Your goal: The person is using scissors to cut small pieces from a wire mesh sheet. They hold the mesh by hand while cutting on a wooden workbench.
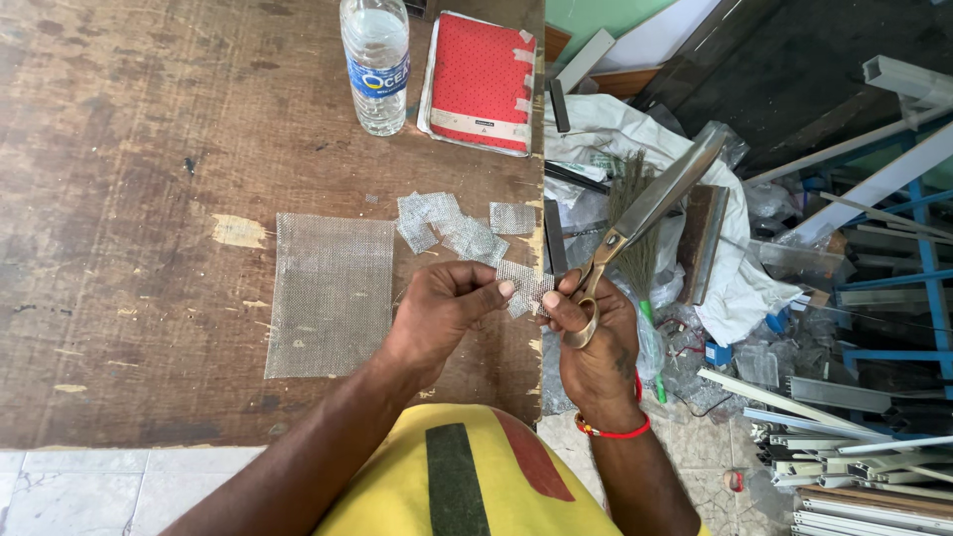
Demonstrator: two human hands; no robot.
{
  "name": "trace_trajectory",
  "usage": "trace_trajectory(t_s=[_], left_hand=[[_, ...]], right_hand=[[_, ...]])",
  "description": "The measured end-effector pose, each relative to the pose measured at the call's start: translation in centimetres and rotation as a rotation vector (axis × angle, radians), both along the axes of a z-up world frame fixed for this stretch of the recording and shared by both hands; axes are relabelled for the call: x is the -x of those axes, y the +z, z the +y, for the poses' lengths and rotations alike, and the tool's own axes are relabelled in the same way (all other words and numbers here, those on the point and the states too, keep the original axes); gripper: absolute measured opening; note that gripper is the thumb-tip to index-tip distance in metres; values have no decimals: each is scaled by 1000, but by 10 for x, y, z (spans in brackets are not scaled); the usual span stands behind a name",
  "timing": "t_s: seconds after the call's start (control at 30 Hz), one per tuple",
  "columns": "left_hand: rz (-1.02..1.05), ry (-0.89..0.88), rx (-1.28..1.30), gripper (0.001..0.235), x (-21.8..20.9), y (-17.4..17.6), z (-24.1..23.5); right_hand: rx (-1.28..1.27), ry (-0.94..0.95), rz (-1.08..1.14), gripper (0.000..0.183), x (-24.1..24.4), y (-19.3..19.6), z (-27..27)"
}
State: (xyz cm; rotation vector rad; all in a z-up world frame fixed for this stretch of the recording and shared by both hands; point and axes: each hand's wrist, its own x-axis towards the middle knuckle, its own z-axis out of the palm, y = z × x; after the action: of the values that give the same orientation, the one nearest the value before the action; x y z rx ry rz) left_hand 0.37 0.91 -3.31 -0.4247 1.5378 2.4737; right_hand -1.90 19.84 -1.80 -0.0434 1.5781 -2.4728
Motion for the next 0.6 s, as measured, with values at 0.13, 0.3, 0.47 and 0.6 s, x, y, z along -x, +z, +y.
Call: trace_trajectory(t_s=[0.13,0.3,0.47,0.6], left_hand=[[39,-9,85,12,-2,9,-2],[5,-91,234,9,-3,14,-6],[35,-142,33,11,-2,3,-6],[-48,-156,-247,13,-3,-3,-7]], right_hand=[[-57,-24,44,20,-2,-1,0],[-40,-44,71,22,0,0,2],[40,-26,-23,22,1,-2,5],[47,-22,-82,22,1,-3,6]])
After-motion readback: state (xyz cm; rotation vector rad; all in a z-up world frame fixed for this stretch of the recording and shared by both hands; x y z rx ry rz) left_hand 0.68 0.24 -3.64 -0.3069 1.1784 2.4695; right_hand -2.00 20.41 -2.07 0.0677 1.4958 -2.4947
